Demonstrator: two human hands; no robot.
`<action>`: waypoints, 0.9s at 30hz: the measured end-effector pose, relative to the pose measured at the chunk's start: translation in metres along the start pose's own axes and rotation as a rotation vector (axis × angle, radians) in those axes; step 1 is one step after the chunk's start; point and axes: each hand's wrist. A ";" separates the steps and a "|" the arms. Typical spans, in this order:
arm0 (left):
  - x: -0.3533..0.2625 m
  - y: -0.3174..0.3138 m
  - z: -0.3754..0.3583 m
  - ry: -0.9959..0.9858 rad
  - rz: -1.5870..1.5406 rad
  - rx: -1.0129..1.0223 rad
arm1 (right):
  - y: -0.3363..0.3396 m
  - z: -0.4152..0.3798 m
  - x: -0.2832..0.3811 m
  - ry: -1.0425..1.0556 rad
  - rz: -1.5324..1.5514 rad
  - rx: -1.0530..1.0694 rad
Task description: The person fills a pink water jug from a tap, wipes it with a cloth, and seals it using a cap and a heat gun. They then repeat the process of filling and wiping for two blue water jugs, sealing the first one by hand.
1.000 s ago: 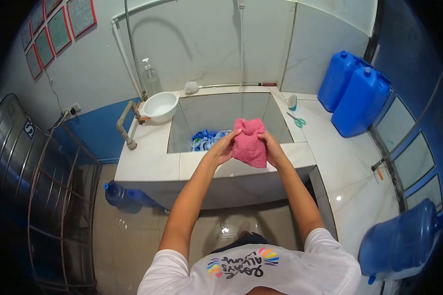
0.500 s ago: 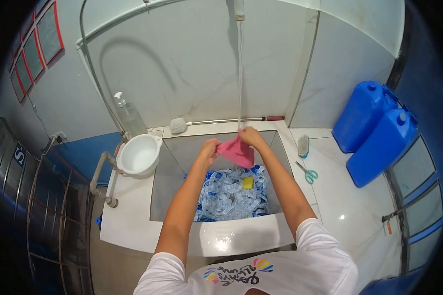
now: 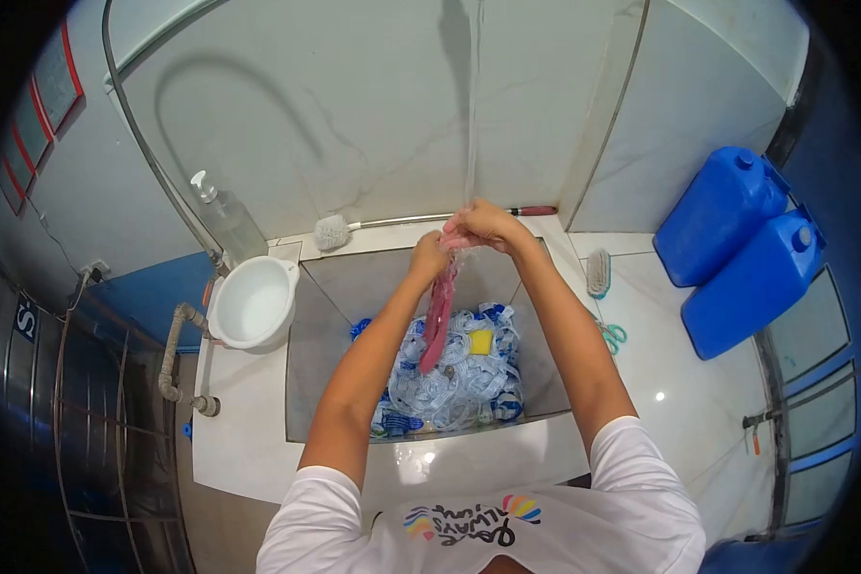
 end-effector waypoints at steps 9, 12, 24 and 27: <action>-0.154 0.079 -0.041 0.092 -0.604 -0.018 | -0.036 -0.003 -0.062 0.316 0.026 0.140; -0.161 0.121 -0.063 0.043 -0.993 -0.198 | -0.044 0.012 -0.084 0.245 0.132 0.216; -0.010 -0.017 -0.074 0.329 -1.775 0.472 | -0.047 -0.009 -0.057 0.366 0.062 0.104; -0.044 -0.013 -0.052 0.563 -1.679 -0.088 | -0.042 -0.039 -0.055 0.362 0.308 -0.078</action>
Point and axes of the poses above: each hand's wrist, its own z-axis towards the middle knuckle, its own y-axis out of the back of the hand, x = y × z, and after that the axes turned 11 degrees about -z, right-handed
